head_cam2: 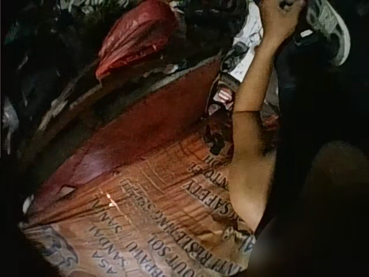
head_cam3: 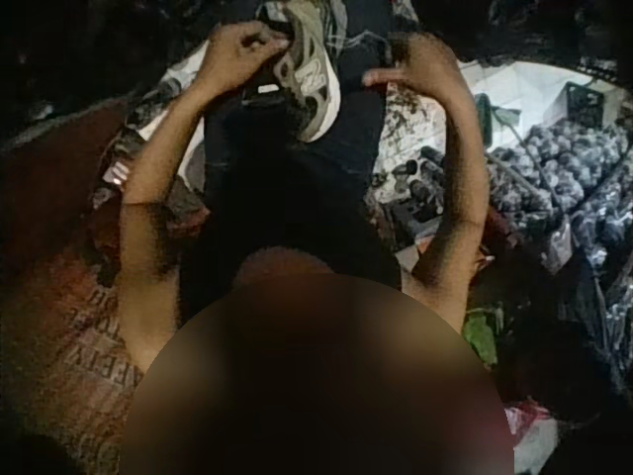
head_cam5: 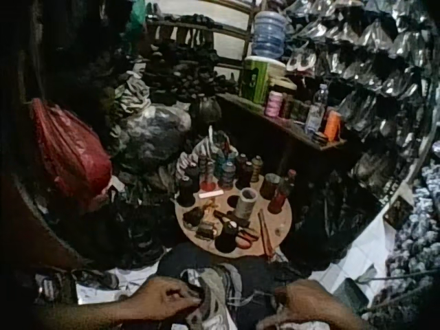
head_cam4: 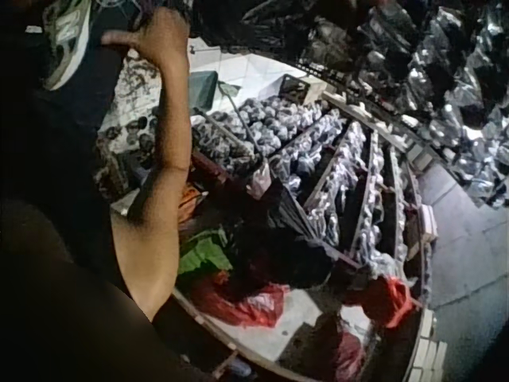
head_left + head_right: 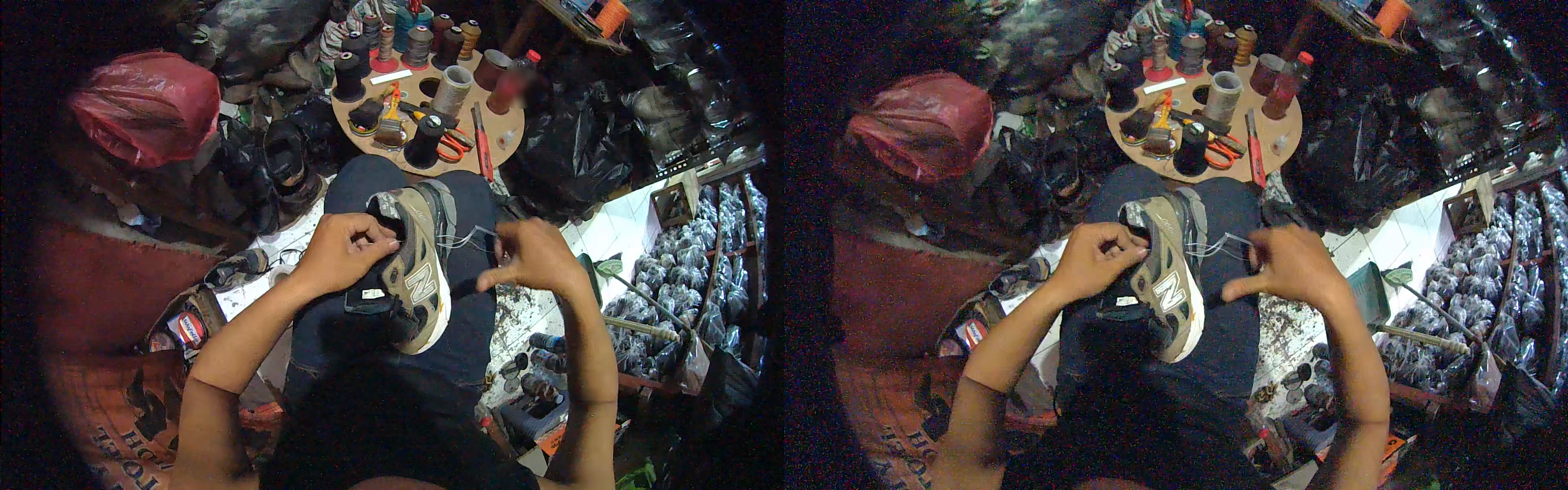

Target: The person stitches a sneaker by hand using a needle and thread. They repeatedly insert the needle through the shoe's upper and pull the thread tight to secure the seam.

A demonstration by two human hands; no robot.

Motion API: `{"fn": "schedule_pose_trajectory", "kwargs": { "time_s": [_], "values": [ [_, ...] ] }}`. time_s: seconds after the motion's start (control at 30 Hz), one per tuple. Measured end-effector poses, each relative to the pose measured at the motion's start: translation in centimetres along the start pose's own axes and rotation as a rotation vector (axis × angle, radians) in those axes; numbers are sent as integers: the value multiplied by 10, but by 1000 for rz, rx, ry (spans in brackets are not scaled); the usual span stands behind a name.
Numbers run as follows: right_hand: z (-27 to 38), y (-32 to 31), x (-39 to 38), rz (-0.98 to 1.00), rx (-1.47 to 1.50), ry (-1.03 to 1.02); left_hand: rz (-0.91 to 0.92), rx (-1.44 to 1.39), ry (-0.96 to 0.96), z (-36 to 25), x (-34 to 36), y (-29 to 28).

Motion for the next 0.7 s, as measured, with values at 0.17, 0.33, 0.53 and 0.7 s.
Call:
{"fn": "schedule_pose_trajectory", "kwargs": {
  "time_s": [0.17,0.33,0.53,0.7],
  "values": [
    [33,-1,28,-24,-408,-240,-15,-110,-11,9,-4,-10],
    [-19,27,7,-38,860,-319,-4,-477,-110,30,-9,-24],
    [-157,42,-96,-1649,2199,-568,-52,-1379,-222,53,-18,-30],
    [-67,73,-65,-1266,1762,-104,109,-1423,-167,34,-14,-12]
  ]
}}
Point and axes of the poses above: each hand's wrist, its own x-axis towards the middle knuckle, its own y-axis out of the palm, z = x × y, the point moved 9 cm from there along x, towards the middle knuckle, and after that the axes turned 11 degrees about -y, right-handed, at the moved point
